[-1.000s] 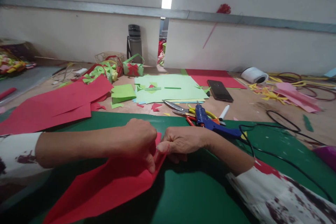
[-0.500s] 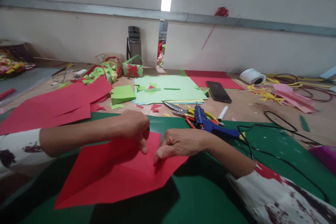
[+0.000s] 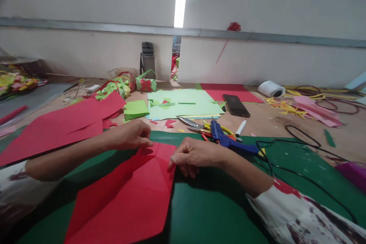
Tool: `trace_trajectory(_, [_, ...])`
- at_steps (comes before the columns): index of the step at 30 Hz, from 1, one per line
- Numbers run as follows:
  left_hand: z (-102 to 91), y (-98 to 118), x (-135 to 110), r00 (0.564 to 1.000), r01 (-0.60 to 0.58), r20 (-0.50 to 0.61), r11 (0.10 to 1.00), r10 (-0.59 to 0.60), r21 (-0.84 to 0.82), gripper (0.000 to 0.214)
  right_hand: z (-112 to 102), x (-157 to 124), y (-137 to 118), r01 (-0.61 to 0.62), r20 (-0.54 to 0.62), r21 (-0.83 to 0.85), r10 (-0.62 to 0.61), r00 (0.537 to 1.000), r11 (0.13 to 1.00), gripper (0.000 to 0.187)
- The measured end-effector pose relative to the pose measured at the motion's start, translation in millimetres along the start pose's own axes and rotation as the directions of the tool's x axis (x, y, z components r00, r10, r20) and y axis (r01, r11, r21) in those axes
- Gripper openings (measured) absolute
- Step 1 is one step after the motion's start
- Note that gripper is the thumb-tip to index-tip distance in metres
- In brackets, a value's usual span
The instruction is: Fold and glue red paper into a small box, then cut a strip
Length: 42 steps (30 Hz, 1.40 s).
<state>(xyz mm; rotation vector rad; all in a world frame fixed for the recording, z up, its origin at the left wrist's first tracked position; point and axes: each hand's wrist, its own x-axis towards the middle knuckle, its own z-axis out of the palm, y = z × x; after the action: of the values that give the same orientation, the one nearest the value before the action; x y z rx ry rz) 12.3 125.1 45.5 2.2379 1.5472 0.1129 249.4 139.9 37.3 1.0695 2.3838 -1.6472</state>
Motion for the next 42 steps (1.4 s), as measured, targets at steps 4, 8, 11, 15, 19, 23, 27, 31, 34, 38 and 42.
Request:
trace_trajectory(4, [11.0, -18.2, -22.9, 0.986, 0.058, -0.146, 0.987, -0.080, -0.150, 0.027, 0.6, 3.9, -2.7, -0.034, -0.324, -0.100, 0.000, 0.946, 0.994, 0.029])
trace_trajectory(8, [20.0, -16.8, -39.3, 0.963, 0.047, -0.240, 0.950, -0.125, -0.308, 0.029, 3.8, 8.5, -4.7, -0.055, -0.503, -0.184, -0.046, 0.863, 0.981, 0.031])
trace_trajectory(11, [25.5, -12.0, -42.8, 0.951, 0.012, -0.275, 0.903, -0.143, -0.430, 0.026, 11.4, 13.2, -4.9, -0.054, -0.516, -0.163, -0.038, 0.856, 0.985, 0.035])
trace_trajectory(15, [31.2, -12.0, -40.0, 0.938, -0.014, -0.284, 0.797, -0.198, -0.604, 0.029, 22.6, 21.7, -2.4, -0.015, -0.514, -0.063, -0.019, 0.858, 0.998, 0.036])
trace_trajectory(19, [29.1, -13.2, -38.4, 0.933, 0.007, -0.216, 0.614, -0.287, -0.789, 0.060, 27.1, 24.4, -6.6, 0.097, -0.527, 0.017, -0.073, 0.847, 0.995, 0.038])
trace_trajectory(23, [22.4, -9.0, -44.1, 0.969, -0.043, -0.135, 0.396, -0.207, -0.917, 0.073, 25.8, 18.6, -21.0, 0.199, -0.554, 0.045, -0.141, 0.820, 0.979, 0.043])
trace_trajectory(27, [20.5, -3.7, -49.4, 0.997, -0.037, -0.048, 0.161, -0.067, -0.986, 0.069, 26.6, 13.2, -32.3, 0.243, -0.576, 0.062, -0.164, 0.801, 0.968, 0.042])
trace_trajectory(31, [24.2, 2.0, -49.1, 0.991, 0.003, -0.023, 0.187, -0.134, -0.982, 0.042, 29.6, 14.9, -32.0, 0.248, -0.617, 0.044, -0.169, 0.769, 0.968, 0.045])
trace_trajectory(34, [25.8, 6.5, -49.0, 0.977, 0.013, -0.034, 0.222, -0.209, -0.975, 0.034, 30.5, 18.9, -30.0, 0.248, -0.647, 0.038, -0.166, 0.744, 0.968, 0.046])
trace_trajectory(38, [26.3, 10.0, -50.7, 0.966, -0.003, -0.067, 0.248, -0.250, -0.969, 0.031, 35.0, 18.2, -36.3, 0.228, -0.663, 0.070, -0.125, 0.738, 0.971, 0.058])
trace_trajectory(42, [27.6, 11.9, -50.9, 0.958, -0.056, -0.136, 0.301, -0.252, -0.952, 0.027, 49.1, 9.0, -51.2, 0.144, -0.634, 0.172, -0.002, 0.774, 0.975, 0.089])
